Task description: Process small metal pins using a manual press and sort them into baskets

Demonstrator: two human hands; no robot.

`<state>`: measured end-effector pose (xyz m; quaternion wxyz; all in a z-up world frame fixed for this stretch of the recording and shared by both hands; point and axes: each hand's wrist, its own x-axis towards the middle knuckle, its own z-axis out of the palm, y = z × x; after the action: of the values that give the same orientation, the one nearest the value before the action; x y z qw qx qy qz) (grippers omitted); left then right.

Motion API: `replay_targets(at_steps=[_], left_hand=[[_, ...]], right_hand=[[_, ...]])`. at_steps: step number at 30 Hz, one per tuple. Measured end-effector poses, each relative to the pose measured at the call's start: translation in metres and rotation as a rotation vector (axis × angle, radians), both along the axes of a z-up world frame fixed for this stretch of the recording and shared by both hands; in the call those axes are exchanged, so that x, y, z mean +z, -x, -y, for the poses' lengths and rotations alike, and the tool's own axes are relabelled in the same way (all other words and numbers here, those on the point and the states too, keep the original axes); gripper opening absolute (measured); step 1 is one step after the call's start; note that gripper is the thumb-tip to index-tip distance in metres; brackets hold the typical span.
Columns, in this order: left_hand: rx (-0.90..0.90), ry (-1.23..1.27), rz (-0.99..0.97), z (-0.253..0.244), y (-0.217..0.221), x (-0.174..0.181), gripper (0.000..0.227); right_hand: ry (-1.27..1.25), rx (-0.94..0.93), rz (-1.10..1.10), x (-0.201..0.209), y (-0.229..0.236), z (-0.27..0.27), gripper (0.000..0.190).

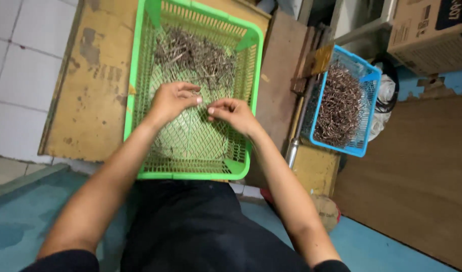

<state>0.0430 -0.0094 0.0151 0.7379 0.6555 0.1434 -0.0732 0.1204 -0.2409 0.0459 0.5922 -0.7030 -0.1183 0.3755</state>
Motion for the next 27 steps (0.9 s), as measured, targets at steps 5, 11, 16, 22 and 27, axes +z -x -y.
replay_targets(at_steps=[5,11,16,22,27], left_hand=[[-0.051,-0.048,0.028,0.009,-0.009,0.005,0.067],[0.045,-0.104,0.065,0.026,-0.019,0.021,0.05],[0.18,-0.047,0.087,0.053,-0.013,0.043,0.031],[0.127,0.044,0.109,0.079,-0.022,0.047,0.029],[0.075,-0.029,0.186,0.099,-0.035,0.033,0.026]], right_hand=[[0.03,0.024,0.017,-0.032,-0.009,0.01,0.024],[-0.121,-0.124,-0.061,-0.024,-0.014,0.005,0.047],[-0.198,-0.435,-0.003,0.008,-0.012,0.016,0.036],[-0.208,-0.605,0.046,0.024,-0.006,0.03,0.032],[-0.252,-0.707,0.068,0.028,0.0,0.038,0.032]])
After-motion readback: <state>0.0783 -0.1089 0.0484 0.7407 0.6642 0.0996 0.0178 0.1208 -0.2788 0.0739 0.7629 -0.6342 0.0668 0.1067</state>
